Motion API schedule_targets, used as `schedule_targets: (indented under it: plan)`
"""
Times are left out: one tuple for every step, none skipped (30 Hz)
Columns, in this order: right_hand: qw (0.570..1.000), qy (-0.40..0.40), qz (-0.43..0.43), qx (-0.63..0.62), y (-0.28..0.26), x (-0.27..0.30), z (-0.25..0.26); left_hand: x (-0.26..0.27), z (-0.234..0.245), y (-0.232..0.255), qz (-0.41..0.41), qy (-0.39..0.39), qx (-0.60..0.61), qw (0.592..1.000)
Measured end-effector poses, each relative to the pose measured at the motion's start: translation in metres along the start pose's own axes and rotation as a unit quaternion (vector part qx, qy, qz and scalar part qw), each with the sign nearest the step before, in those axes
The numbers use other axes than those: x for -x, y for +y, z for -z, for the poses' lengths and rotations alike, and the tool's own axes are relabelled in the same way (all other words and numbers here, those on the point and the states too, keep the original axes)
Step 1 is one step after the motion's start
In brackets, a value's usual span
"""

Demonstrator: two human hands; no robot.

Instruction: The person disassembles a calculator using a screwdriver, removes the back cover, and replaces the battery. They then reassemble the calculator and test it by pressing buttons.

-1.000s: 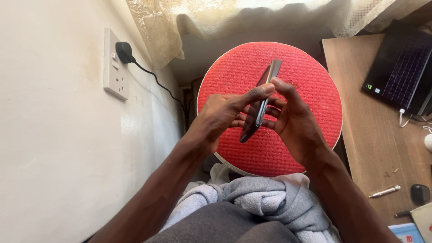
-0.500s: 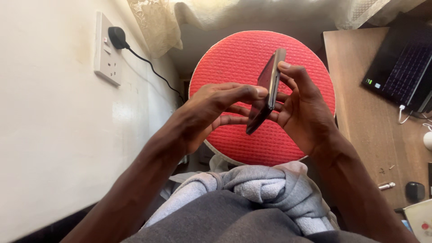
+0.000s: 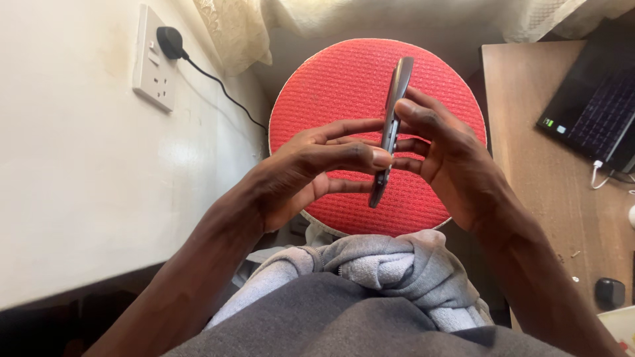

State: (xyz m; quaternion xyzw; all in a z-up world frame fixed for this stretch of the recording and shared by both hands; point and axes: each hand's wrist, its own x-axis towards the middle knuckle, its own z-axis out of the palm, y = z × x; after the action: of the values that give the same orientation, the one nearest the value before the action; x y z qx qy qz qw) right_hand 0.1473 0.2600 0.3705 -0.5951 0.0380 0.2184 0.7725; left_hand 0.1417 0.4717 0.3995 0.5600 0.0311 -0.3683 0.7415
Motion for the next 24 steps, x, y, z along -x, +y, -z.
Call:
schedule_targets:
  plan:
    - [1.0, 0.001, -0.003, 0.002, 0.001, 0.0, 0.001, 0.001, 0.0, -0.001, -0.002, 0.002, 0.002, 1.0]
    - [1.0, 0.002, -0.006, 0.003, 0.001, 0.0, 0.002, 0.002, -0.001, -0.002, -0.003, 0.004, 0.004, 1.0]
    - [1.0, -0.006, -0.005, -0.002, 0.001, 0.0, 0.003, 0.002, -0.001, -0.002, -0.005, 0.006, 0.007, 1.0]
    - [1.0, -0.014, -0.005, -0.006, 0.001, 0.0, 0.005, 0.003, -0.002, -0.003, -0.004, 0.008, 0.007, 1.0]
    - [1.0, -0.022, -0.004, -0.011, 0.001, -0.001, 0.005, 0.003, -0.002, -0.003, -0.004, 0.011, 0.008, 1.0]
    - [1.0, -0.026, -0.005, -0.006, 0.002, -0.001, 0.005, 0.003, -0.001, -0.004, -0.003, 0.013, 0.009, 1.0]
    - [1.0, -0.029, -0.007, 0.0, 0.002, -0.001, 0.006, 0.003, -0.001, -0.004, -0.003, 0.013, 0.013, 1.0]
    - [0.999, -0.031, -0.008, 0.005, 0.002, -0.001, 0.006, 0.003, 0.0, -0.005, -0.003, 0.012, 0.019, 1.0]
    - [0.999, -0.031, -0.007, 0.012, 0.002, -0.002, 0.006, 0.003, 0.001, -0.006, -0.002, 0.012, 0.024, 1.0]
    - [0.999, -0.029, -0.007, 0.02, 0.001, -0.002, 0.006, 0.003, 0.002, -0.007, -0.008, 0.012, 0.018, 1.0]
    - [0.999, -0.028, -0.007, 0.027, 0.001, -0.003, 0.005, 0.003, 0.004, -0.007, -0.014, 0.013, 0.013, 1.0]
    - [0.999, -0.023, 0.0, 0.035, 0.0, -0.003, 0.005, 0.003, 0.005, -0.008, -0.02, 0.013, 0.008, 1.0]
    - [0.999, -0.018, 0.008, 0.044, -0.001, -0.003, 0.004, 0.003, 0.006, -0.009, -0.02, 0.01, 0.004, 1.0]
    - [0.998, -0.012, 0.015, 0.052, -0.002, -0.004, 0.003, 0.003, 0.008, -0.009, -0.021, 0.006, 0.0, 1.0]
    - [0.997, -0.002, 0.02, 0.077, -0.002, -0.005, 0.002, 0.002, 0.009, -0.01, -0.021, 0.002, -0.004, 1.0]
    - [0.995, 0.009, 0.025, 0.101, -0.002, -0.005, 0.0, 0.001, 0.009, -0.011, -0.024, -0.001, 0.0, 1.0]
    - [0.991, 0.02, 0.029, 0.125, -0.003, -0.006, 0.0, -0.001, 0.009, -0.012, -0.027, -0.005, 0.004, 1.0]
    - [0.986, 0.027, 0.035, 0.16, -0.003, -0.006, -0.001, -0.003, 0.009, -0.012, -0.029, -0.008, 0.008, 1.0]
    - [0.979, 0.034, 0.042, 0.195, -0.005, -0.006, -0.001, -0.004, 0.009, -0.012, -0.03, -0.013, 0.02, 0.999]
    - [0.971, 0.04, 0.048, 0.229, -0.005, -0.006, -0.001, -0.004, 0.01, -0.012, -0.031, -0.018, 0.032, 0.999]
    - [0.963, 0.046, 0.061, 0.258, -0.006, -0.006, -0.002, -0.005, 0.01, -0.013, -0.032, -0.023, 0.044, 0.998]
    - [0.954, 0.052, 0.075, 0.286, -0.007, -0.005, -0.003, -0.006, 0.009, -0.013, -0.038, -0.029, 0.039, 0.998]
    - [0.944, 0.057, 0.088, 0.314, -0.008, -0.004, -0.004, -0.007, 0.009, -0.013, -0.045, -0.035, 0.034, 0.998]
    - [0.938, 0.062, 0.095, 0.326, -0.009, -0.003, -0.006, -0.008, 0.009, -0.012, -0.052, -0.042, 0.028, 0.997]
